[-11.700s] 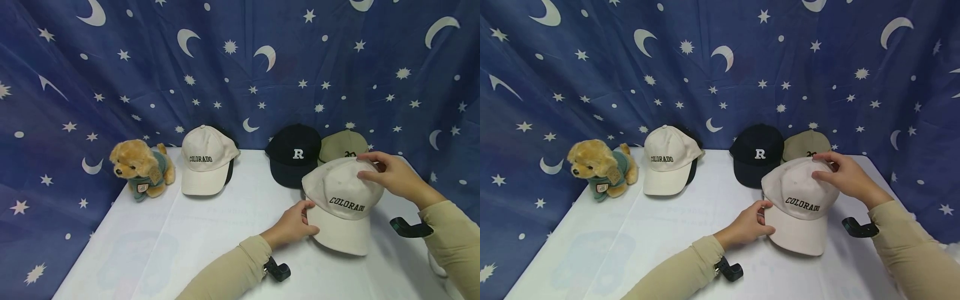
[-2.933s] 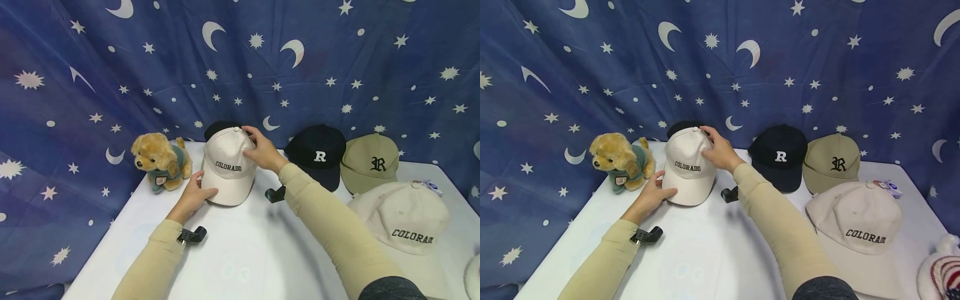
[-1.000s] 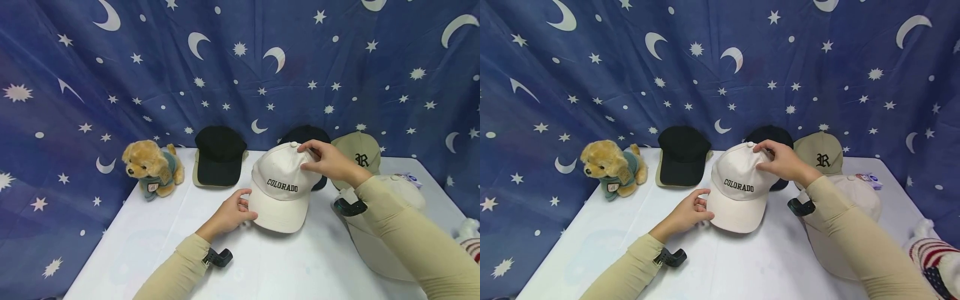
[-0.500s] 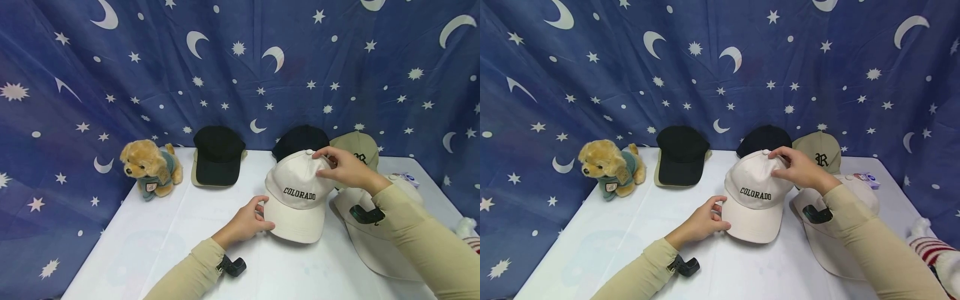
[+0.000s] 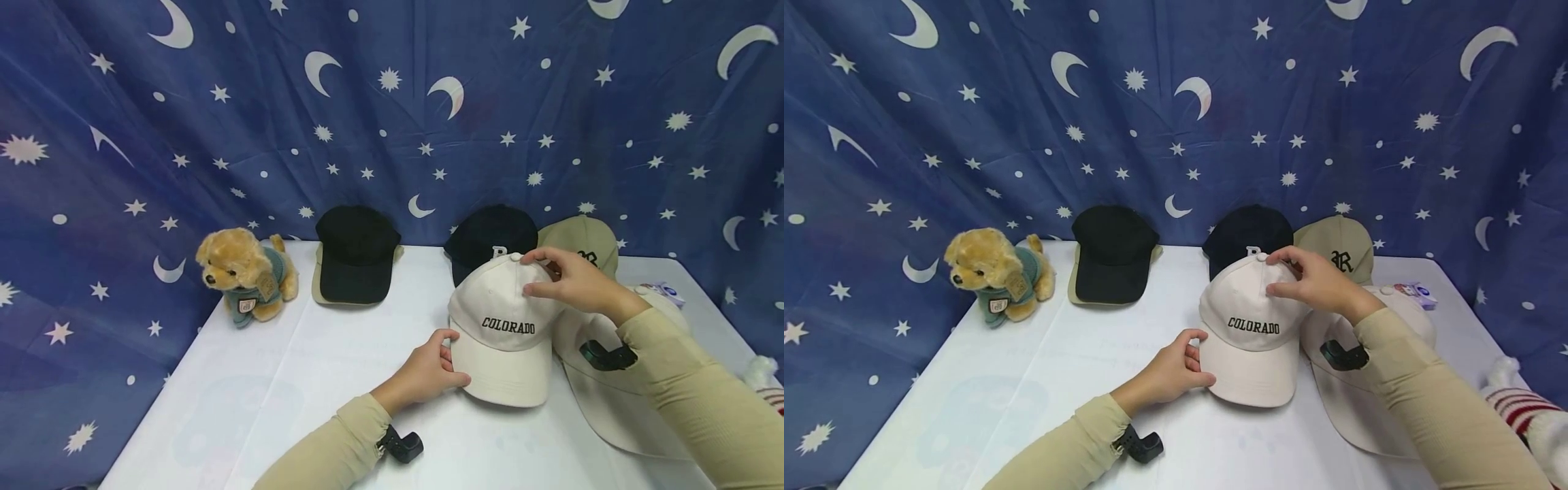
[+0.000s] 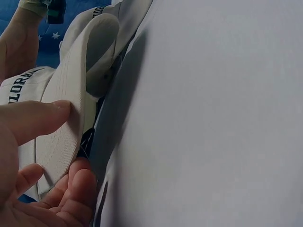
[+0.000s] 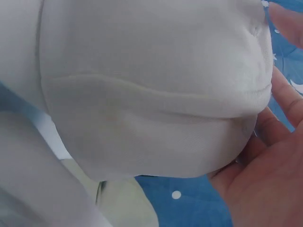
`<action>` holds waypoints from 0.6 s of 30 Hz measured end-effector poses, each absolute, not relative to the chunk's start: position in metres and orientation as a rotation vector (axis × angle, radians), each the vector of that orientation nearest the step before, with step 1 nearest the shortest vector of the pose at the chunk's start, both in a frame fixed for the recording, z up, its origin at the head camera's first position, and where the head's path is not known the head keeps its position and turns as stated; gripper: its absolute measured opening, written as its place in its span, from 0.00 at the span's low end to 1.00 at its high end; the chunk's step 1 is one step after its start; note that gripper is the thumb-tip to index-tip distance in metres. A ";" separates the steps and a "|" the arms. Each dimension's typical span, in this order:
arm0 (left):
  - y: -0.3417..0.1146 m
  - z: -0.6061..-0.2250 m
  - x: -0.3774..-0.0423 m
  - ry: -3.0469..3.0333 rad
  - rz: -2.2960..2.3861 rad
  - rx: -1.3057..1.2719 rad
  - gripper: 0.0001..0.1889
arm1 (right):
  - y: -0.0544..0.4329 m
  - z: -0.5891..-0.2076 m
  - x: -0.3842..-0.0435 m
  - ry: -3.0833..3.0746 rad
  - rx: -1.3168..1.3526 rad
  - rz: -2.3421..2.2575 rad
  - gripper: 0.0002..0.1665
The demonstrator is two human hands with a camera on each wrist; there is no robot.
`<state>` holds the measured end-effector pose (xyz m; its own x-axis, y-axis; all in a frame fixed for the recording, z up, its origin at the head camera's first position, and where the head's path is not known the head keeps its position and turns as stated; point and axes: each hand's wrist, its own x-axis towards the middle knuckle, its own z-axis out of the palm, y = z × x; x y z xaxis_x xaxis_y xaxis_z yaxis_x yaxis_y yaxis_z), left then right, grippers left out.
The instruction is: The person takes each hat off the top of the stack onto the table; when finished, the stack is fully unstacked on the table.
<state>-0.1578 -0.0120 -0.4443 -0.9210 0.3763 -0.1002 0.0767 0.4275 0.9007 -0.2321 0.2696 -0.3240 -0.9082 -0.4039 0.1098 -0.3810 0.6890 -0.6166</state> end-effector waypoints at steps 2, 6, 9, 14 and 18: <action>-0.008 -0.444 -0.157 2.394 1.496 0.396 0.36 | 0.271 -0.326 -0.232 2.849 -0.644 -1.040 0.30; 0.000 -0.446 -0.157 2.391 1.495 0.401 0.36 | 0.275 -0.327 -0.233 2.837 -0.609 -1.050 0.32; 0.004 -0.446 -0.158 2.404 1.481 0.396 0.35 | 0.277 -0.328 -0.233 2.834 -0.602 -1.050 0.33; 0.010 -0.443 -0.158 2.456 1.457 0.381 0.33 | 0.279 -0.331 -0.235 2.841 -0.600 -1.046 0.32; 0.014 -0.441 -0.160 2.479 1.420 0.377 0.32 | 0.281 -0.332 -0.235 2.832 -0.589 -1.045 0.33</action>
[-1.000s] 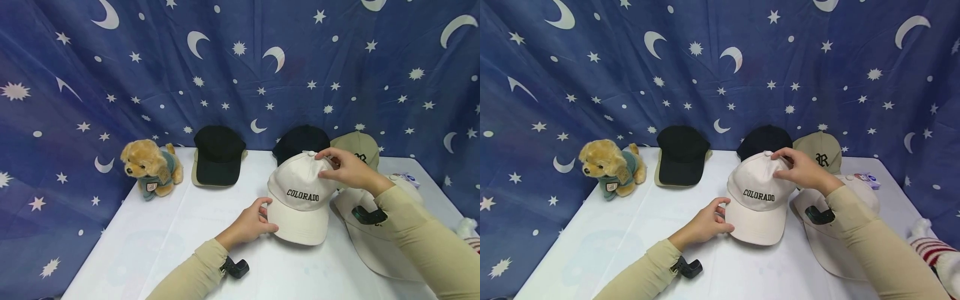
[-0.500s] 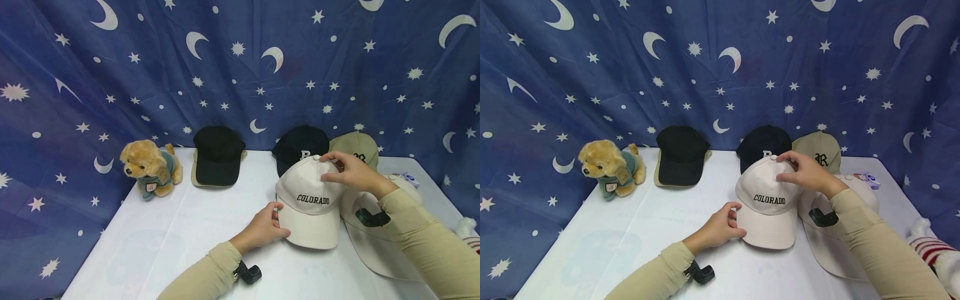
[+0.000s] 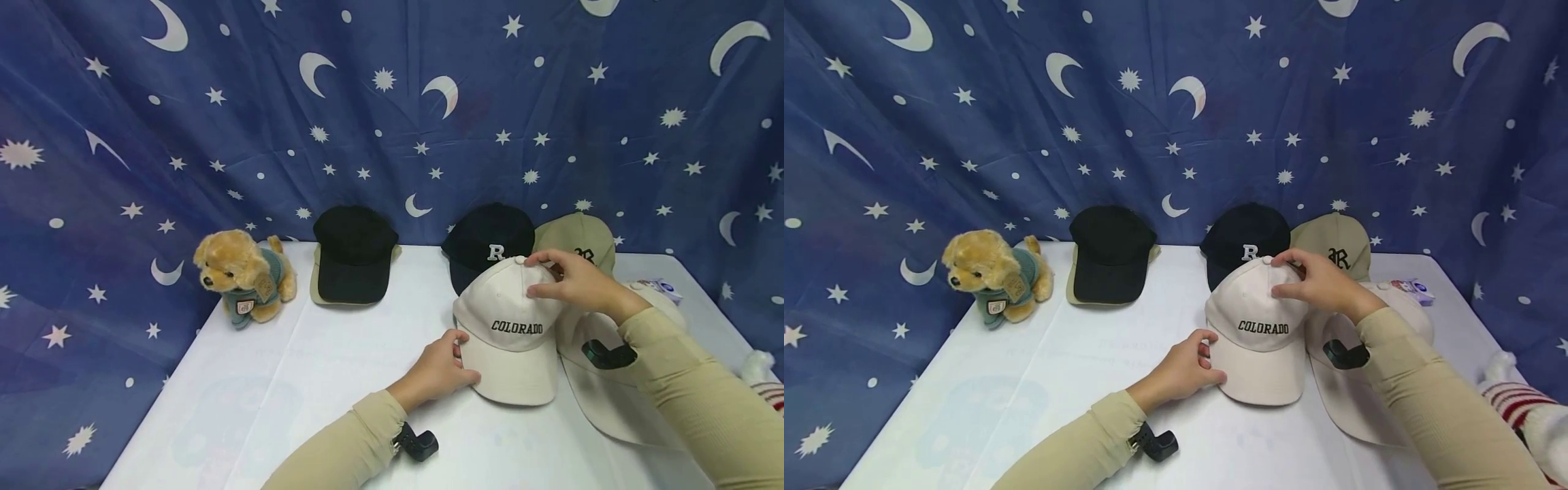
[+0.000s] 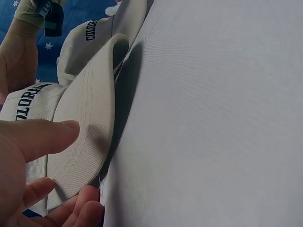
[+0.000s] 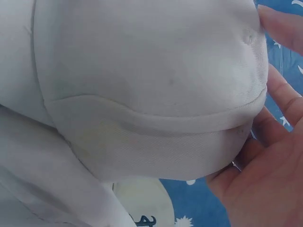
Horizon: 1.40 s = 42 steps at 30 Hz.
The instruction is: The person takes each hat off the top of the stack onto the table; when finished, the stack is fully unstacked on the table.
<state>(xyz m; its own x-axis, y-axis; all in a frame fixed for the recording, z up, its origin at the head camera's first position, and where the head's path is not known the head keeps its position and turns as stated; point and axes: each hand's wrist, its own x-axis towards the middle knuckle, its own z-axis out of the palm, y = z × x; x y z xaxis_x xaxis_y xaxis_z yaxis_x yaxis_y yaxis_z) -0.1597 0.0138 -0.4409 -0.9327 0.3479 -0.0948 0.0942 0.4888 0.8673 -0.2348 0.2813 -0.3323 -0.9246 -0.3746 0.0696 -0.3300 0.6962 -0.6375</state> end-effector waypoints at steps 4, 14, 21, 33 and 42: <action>0.016 -0.439 -0.162 2.503 1.378 0.391 0.32 | 0.284 -0.333 -0.235 2.837 -0.575 -1.042 0.32; 0.018 -0.438 -0.169 2.584 1.318 0.435 0.31 | 0.287 -0.335 -0.233 2.834 -0.541 -1.035 0.34; 0.017 -0.440 -0.171 2.540 1.406 0.432 0.28 | 0.286 -0.340 -0.229 2.798 -0.550 -1.086 0.35; 0.005 -0.442 -0.168 2.508 1.442 0.399 0.24 | 0.280 -0.345 -0.226 2.778 -0.596 -1.114 0.34; 0.021 -0.442 -0.169 2.530 1.368 0.456 0.25 | 0.293 -0.348 -0.222 2.771 -0.529 -1.082 0.35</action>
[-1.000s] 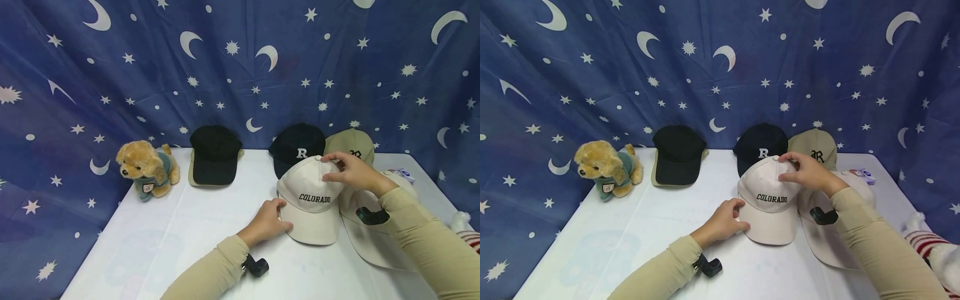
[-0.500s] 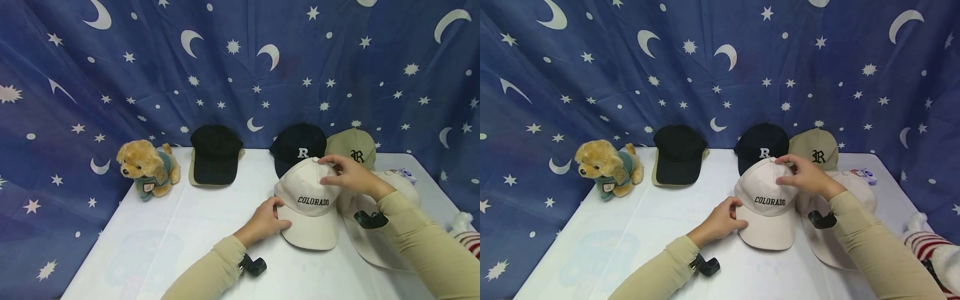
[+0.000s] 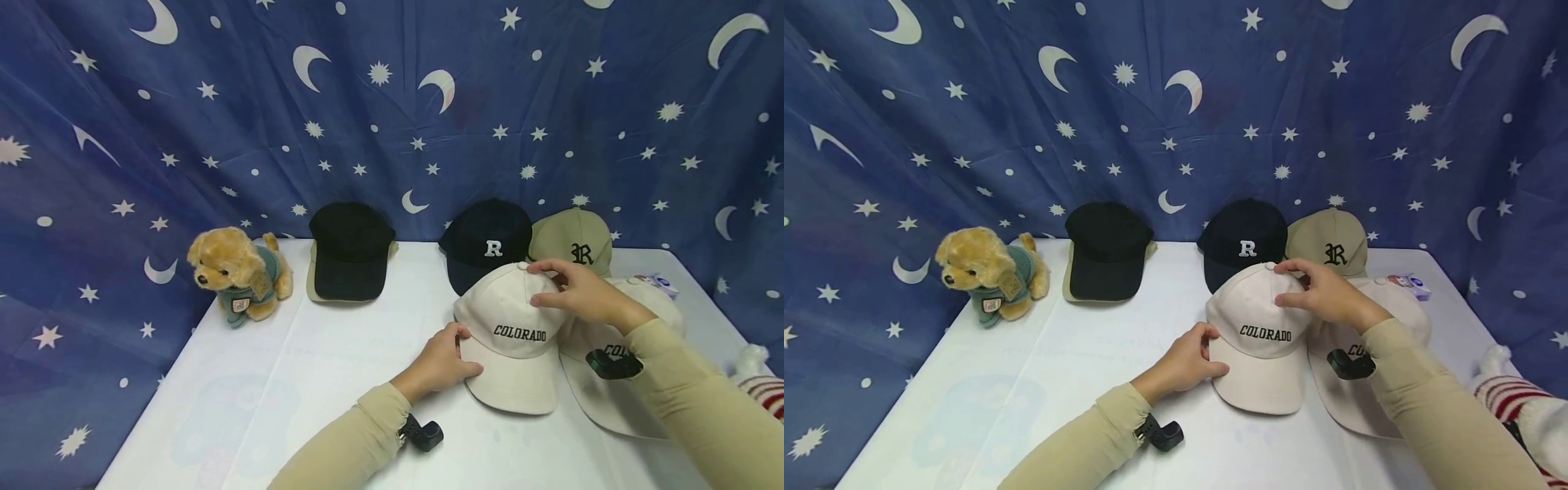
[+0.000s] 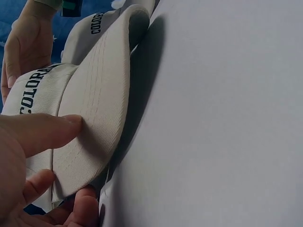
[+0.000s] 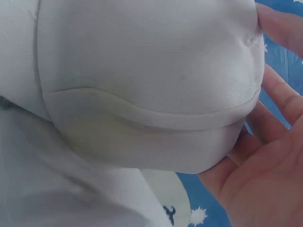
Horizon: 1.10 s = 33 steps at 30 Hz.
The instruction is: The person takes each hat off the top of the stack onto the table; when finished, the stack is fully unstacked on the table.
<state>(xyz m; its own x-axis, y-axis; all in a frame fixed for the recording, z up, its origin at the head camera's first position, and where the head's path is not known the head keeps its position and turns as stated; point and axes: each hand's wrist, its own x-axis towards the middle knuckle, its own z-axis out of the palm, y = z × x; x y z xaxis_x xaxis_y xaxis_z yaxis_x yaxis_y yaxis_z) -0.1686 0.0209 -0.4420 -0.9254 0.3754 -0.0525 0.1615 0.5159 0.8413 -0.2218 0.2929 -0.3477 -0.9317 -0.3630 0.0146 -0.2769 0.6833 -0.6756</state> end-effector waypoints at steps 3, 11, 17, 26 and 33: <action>0.028 -0.441 -0.168 2.531 1.351 0.472 0.25 | 0.299 -0.348 -0.221 2.786 -0.507 -1.055 0.35; 0.036 -0.439 -0.167 2.558 1.314 0.463 0.26 | 0.306 -0.347 -0.219 2.812 -0.514 -1.041 0.35; 0.034 -0.438 -0.167 2.577 1.312 0.456 0.29 | 0.303 -0.345 -0.220 2.828 -0.508 -1.035 0.36; 0.034 -0.436 -0.168 2.528 1.330 0.480 0.31 | 0.302 -0.346 -0.220 2.838 -0.518 -1.072 0.35; 0.025 -0.434 -0.168 2.554 1.312 0.444 0.34 | 0.306 -0.341 -0.217 2.832 -0.518 -1.188 0.32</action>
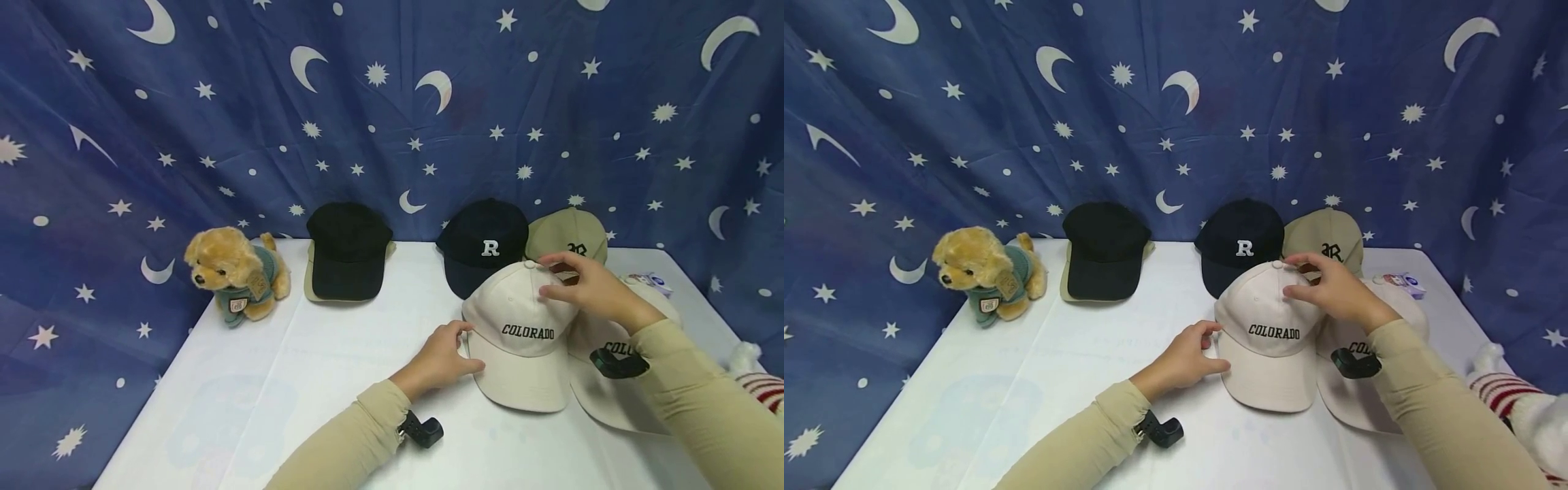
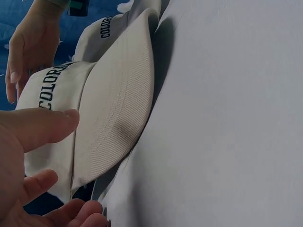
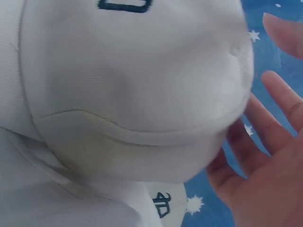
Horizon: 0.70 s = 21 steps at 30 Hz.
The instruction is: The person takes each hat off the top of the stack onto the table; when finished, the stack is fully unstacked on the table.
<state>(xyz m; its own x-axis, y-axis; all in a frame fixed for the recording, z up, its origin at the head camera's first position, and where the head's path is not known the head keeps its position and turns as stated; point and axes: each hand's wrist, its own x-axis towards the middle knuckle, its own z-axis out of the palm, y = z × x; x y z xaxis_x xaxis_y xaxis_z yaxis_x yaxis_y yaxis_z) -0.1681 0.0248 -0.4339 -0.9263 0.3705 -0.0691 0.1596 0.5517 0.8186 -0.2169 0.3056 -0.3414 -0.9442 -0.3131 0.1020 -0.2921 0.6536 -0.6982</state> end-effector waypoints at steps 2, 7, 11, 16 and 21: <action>0.019 -0.433 -0.168 2.552 1.311 0.438 0.34 | 0.307 -0.340 -0.216 2.867 -0.535 -1.239 0.31; -0.002 -0.429 -0.171 2.539 1.356 0.385 0.35 | 0.306 -0.335 -0.212 2.943 -0.589 -1.341 0.30; -0.022 -0.423 -0.173 2.523 1.434 0.319 0.35 | 0.298 -0.329 -0.204 2.946 -0.617 -1.370 0.30; -0.046 -0.418 -0.173 2.512 1.507 0.264 0.35 | 0.288 -0.329 -0.193 2.944 -0.675 -1.407 0.31; -0.070 -0.413 -0.173 2.515 1.575 0.204 0.35 | 0.278 -0.333 -0.187 2.895 -0.774 -1.478 0.32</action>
